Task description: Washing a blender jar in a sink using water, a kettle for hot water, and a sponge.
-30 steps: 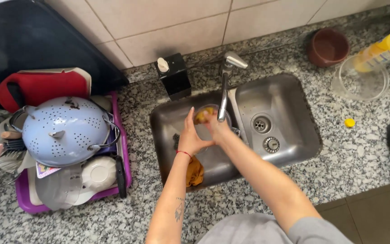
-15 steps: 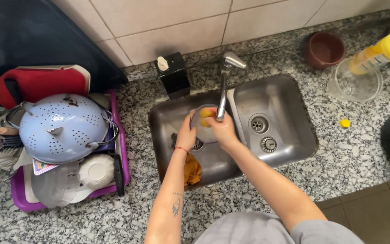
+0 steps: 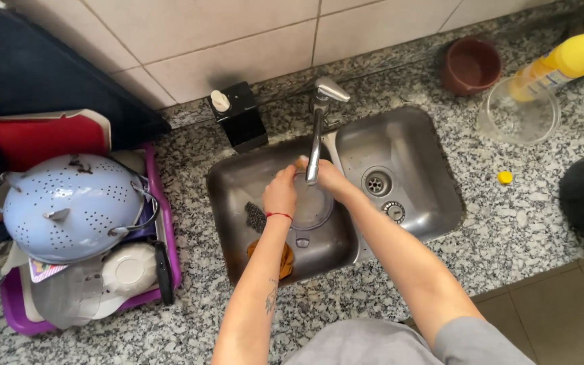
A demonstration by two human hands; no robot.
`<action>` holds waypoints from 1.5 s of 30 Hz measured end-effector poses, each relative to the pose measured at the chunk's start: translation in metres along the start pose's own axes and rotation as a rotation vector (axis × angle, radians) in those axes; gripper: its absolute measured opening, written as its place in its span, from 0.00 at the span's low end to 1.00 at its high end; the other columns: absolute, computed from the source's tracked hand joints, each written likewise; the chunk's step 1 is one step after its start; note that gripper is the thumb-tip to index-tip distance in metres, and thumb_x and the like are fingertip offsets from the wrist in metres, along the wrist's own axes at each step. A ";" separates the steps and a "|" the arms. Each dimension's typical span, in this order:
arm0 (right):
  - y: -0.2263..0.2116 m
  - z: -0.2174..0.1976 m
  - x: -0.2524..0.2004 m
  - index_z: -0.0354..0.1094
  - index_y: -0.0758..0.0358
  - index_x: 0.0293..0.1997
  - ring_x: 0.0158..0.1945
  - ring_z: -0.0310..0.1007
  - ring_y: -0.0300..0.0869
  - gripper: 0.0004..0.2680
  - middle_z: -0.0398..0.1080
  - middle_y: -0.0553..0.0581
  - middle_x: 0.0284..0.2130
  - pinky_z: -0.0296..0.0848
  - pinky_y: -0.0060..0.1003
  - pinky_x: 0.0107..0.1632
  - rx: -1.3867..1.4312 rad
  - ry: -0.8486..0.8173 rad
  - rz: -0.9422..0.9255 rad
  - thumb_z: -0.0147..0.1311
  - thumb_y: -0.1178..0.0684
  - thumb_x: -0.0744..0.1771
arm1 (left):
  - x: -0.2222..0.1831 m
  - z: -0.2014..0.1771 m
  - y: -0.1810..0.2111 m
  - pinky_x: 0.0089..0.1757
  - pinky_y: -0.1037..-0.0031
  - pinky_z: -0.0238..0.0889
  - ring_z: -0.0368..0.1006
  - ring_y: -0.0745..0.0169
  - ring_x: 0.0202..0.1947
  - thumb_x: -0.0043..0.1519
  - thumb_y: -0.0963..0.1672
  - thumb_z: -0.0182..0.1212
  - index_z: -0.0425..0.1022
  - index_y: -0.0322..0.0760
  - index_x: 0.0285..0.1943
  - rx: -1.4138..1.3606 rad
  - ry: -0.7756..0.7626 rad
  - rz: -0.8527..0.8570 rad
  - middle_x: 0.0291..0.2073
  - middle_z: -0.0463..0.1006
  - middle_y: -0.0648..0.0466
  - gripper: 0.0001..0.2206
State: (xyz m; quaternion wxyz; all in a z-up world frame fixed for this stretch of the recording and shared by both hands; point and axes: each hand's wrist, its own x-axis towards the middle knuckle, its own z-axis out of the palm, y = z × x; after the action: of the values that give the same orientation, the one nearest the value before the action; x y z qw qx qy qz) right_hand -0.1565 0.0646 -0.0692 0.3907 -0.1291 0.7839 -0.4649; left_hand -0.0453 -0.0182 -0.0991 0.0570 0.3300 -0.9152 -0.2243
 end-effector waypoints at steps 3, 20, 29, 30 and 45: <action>0.021 0.001 0.023 0.72 0.53 0.47 0.50 0.70 0.45 0.16 0.73 0.53 0.40 0.64 0.40 0.53 -0.023 0.004 -0.047 0.56 0.36 0.63 | 0.003 -0.008 0.005 0.37 0.57 0.71 0.76 0.43 0.32 0.63 0.43 0.43 0.62 0.53 0.47 0.031 0.029 -0.016 0.38 0.73 0.53 0.07; -0.003 0.000 -0.051 0.70 0.61 0.34 0.42 0.70 0.54 0.05 0.72 0.61 0.30 0.67 0.46 0.48 -0.458 0.043 -0.743 0.58 0.61 0.59 | -0.002 -0.022 -0.003 0.59 0.57 0.48 0.56 0.44 0.62 0.62 0.38 0.48 0.64 0.39 0.60 -1.134 0.200 -0.193 0.59 0.66 0.44 0.16; 0.095 0.064 0.083 0.71 0.56 0.30 0.39 0.71 0.46 0.05 0.71 0.55 0.30 0.63 0.38 0.49 -1.598 0.109 -0.888 0.56 0.63 0.59 | -0.009 -0.007 -0.001 0.56 0.65 0.54 0.64 0.53 0.56 0.65 0.39 0.40 0.71 0.42 0.56 -1.048 0.338 -0.170 0.50 0.73 0.50 0.15; 0.098 0.063 0.083 0.71 0.57 0.29 0.37 0.70 0.46 0.05 0.71 0.56 0.29 0.62 0.38 0.47 -1.625 0.080 -0.897 0.55 0.63 0.59 | -0.016 -0.015 0.005 0.56 0.67 0.55 0.65 0.57 0.56 0.65 0.40 0.41 0.71 0.46 0.56 -0.998 0.317 -0.215 0.50 0.74 0.54 0.15; 0.107 0.060 0.095 0.70 0.62 0.25 0.22 0.62 0.50 0.04 0.65 0.60 0.19 0.54 0.41 0.25 -1.898 -0.245 -0.781 0.47 0.59 0.59 | -0.018 -0.018 -0.001 0.49 0.65 0.65 0.71 0.57 0.49 0.63 0.40 0.43 0.70 0.57 0.55 -0.617 0.222 -0.170 0.46 0.75 0.59 0.17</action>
State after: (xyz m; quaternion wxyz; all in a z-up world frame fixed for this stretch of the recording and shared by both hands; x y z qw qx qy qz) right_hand -0.1581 0.0307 -0.2201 0.0270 -0.6760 0.6864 0.2667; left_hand -0.0257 -0.0144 -0.0826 0.2347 0.3947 -0.7615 -0.4573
